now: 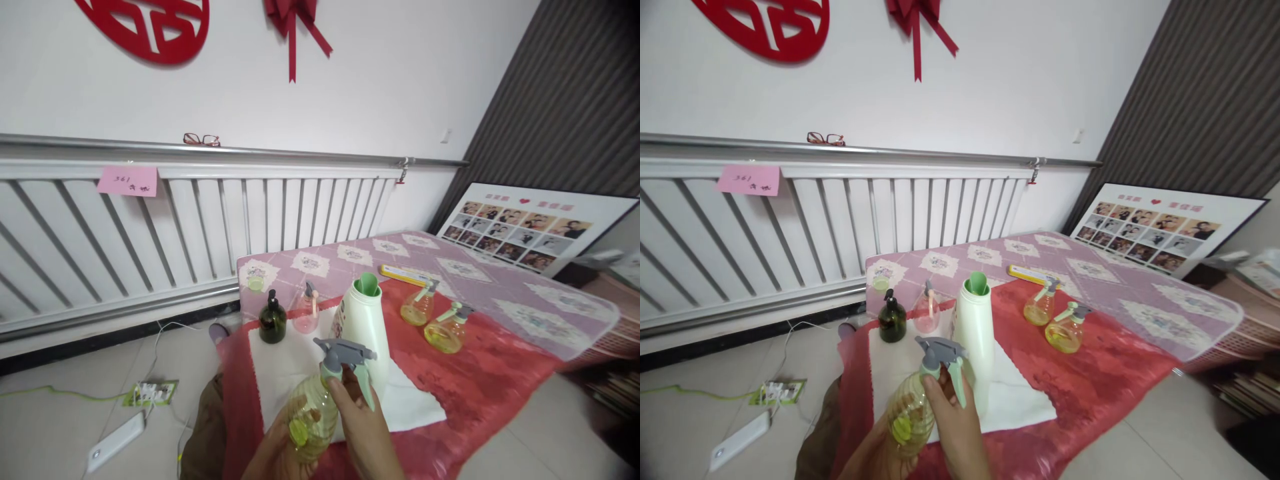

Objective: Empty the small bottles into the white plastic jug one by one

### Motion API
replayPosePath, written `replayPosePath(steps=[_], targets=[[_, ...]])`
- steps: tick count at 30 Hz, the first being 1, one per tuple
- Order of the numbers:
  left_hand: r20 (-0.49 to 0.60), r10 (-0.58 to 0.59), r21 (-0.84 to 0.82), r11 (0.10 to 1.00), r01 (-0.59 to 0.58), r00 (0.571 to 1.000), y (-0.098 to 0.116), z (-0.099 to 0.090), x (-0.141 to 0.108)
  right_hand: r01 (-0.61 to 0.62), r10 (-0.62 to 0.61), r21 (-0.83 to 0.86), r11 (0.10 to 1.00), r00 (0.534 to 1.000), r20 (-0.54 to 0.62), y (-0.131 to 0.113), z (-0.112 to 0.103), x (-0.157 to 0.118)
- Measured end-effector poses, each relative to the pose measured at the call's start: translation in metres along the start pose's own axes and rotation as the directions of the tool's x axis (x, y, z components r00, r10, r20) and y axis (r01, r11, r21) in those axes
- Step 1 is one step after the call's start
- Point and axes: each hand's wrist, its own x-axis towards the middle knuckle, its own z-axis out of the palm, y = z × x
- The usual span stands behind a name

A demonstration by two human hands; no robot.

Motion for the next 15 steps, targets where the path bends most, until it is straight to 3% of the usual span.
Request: replayPosePath(steps=[3,6,11,15], targets=[[-0.034,0.035,-0.014,0.999,-0.036,0.999,-0.001,0.006,0.0,-0.013,0.013,0.036,0.999,1.0,-0.007,0.003,0.002,-0.001],[-0.005,0.094,0.176,0.98,-0.092,0.996,0.006,0.016,0.001,-0.037,0.036,0.033,0.999,0.999,0.022,-0.002,0.004,-0.003],[0.14,0.109,0.477,0.864,-0.164,0.984,0.033,0.038,-0.003,-0.04,0.039,0.011,0.999,0.997,0.07,-0.004,0.009,-0.005],[0.193,0.142,0.664,0.709,-0.236,0.971,0.052,0.058,-0.003,-0.058,0.06,-0.015,0.998,0.987,0.146,0.003,0.013,-0.002]])
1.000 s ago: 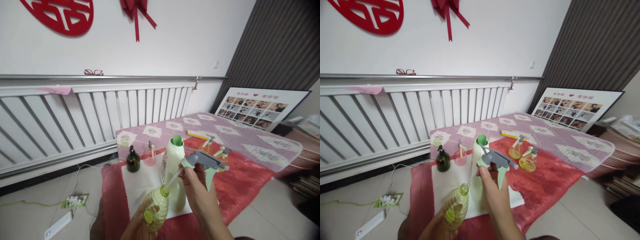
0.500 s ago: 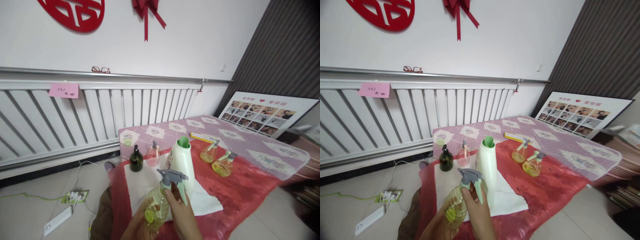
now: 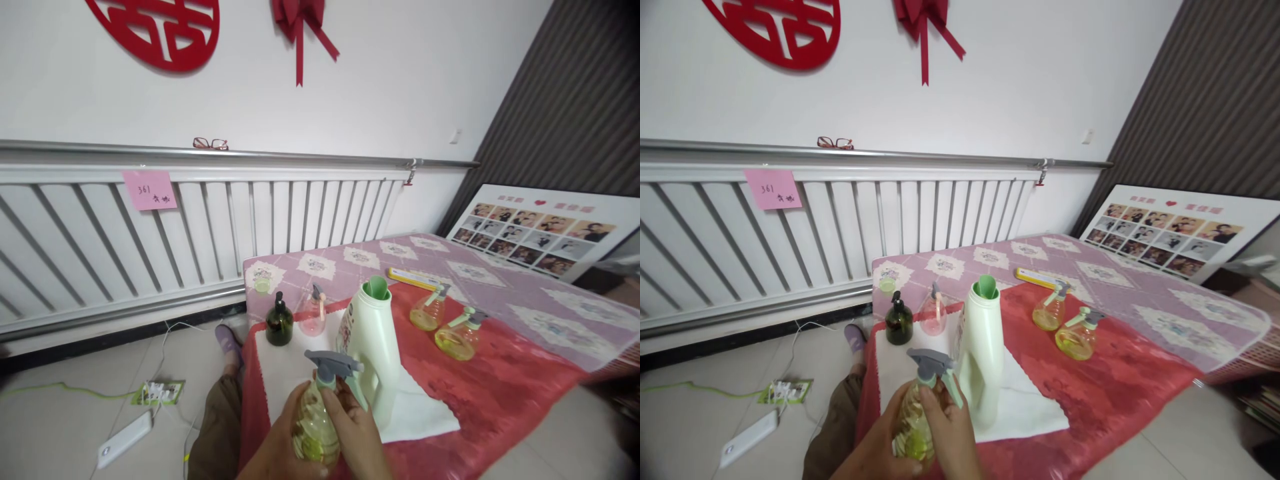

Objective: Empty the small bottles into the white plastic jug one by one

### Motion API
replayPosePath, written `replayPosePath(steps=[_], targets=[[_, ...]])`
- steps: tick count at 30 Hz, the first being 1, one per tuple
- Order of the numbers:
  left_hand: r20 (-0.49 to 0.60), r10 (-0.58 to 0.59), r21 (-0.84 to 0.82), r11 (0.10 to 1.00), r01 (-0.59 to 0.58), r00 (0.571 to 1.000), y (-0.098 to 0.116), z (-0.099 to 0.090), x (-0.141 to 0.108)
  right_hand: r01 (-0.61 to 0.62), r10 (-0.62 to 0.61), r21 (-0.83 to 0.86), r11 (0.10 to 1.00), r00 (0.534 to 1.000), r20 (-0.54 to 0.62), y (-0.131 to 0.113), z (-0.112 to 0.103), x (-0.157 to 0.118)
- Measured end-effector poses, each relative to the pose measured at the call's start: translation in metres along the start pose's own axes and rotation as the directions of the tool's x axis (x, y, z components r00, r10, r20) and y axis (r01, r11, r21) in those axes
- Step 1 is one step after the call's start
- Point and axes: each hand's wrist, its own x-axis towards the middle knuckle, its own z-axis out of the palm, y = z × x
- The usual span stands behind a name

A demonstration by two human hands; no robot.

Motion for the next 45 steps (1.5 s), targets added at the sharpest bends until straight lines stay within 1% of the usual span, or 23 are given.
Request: replayPosePath(steps=[2,3,5,8,9,12,13,15,18,20,24,27,31,34,38,40,42,45], targets=[[-0.004,0.017,0.088,0.996,-0.017,1.0,0.006,0.0,0.006,0.015,-0.015,-0.004,1.0,1.0,0.001,0.003,0.001,0.004],[-0.022,0.014,0.142,0.99,-0.011,1.0,0.006,-0.002,0.009,0.021,-0.021,-0.005,1.0,1.0,-0.005,0.005,0.001,0.007],[-0.091,-0.012,0.277,0.96,0.037,0.996,0.004,-0.011,0.013,0.013,-0.013,-0.015,1.0,1.0,-0.012,0.01,0.002,0.013],[-0.195,-0.022,0.442,0.891,0.107,0.981,-0.003,-0.032,0.018,-0.007,0.006,-0.021,1.0,0.998,-0.06,0.022,0.006,0.023],[-0.225,-0.014,0.482,0.867,0.124,0.974,-0.004,-0.041,0.018,-0.011,0.011,0.0,1.0,0.999,-0.053,0.028,0.008,0.027],[-0.28,-0.046,0.584,0.785,0.208,0.959,-0.002,-0.064,0.02,-0.046,0.041,0.119,0.992,0.998,0.044,0.046,0.019,0.039],[-0.287,-0.073,0.609,0.756,0.241,0.955,0.001,-0.071,0.021,-0.071,0.062,0.154,0.986,0.996,0.065,0.052,0.023,0.043],[-0.292,-0.125,0.634,0.716,0.29,0.948,0.006,-0.085,0.023,-0.127,0.119,0.188,0.974,0.992,0.052,0.063,0.03,0.049],[-0.246,-0.199,0.619,0.721,0.312,0.949,0.008,-0.104,0.029,-0.194,0.195,0.189,0.963,0.981,0.012,0.075,0.038,0.053],[-0.228,-0.236,0.611,0.721,0.327,0.945,0.007,-0.117,0.034,-0.221,0.223,0.183,0.958,0.975,0.01,0.078,0.04,0.052],[-0.28,-0.248,0.613,0.698,0.372,0.927,0.005,-0.138,0.047,-0.252,0.252,0.179,0.951,0.967,0.024,0.079,0.041,0.05],[-0.309,-0.217,0.61,0.702,0.368,0.926,0.008,-0.145,0.055,-0.267,0.264,0.172,0.948,0.964,0.038,0.081,0.04,0.05],[-0.327,-0.171,0.591,0.731,0.342,0.929,0.008,-0.148,0.059,-0.278,0.278,0.151,0.949,0.96,0.021,0.09,0.037,0.049],[-0.361,-0.154,0.563,0.75,0.346,0.92,0.001,-0.149,0.059,-0.276,0.277,0.128,0.953,0.961,0.007,0.097,0.032,0.046],[-0.423,-0.113,0.537,0.767,0.35,0.899,-0.012,-0.154,0.056,-0.235,0.236,0.11,0.966,0.972,0.005,0.1,0.018,0.035],[-0.464,-0.077,0.528,0.776,0.345,0.883,-0.019,-0.157,0.053,-0.212,0.212,0.102,0.972,0.977,0.011,0.098,0.01,0.028],[-0.519,-0.031,0.501,0.799,0.333,0.854,-0.026,-0.159,0.048,-0.187,0.186,0.081,0.979,0.982,0.026,0.096,0.0,0.02],[-0.622,0.038,0.419,0.86,0.291,0.782,-0.032,-0.152,0.039,-0.143,0.142,0.042,0.989,0.99,0.029,0.094,-0.013,0.007]])
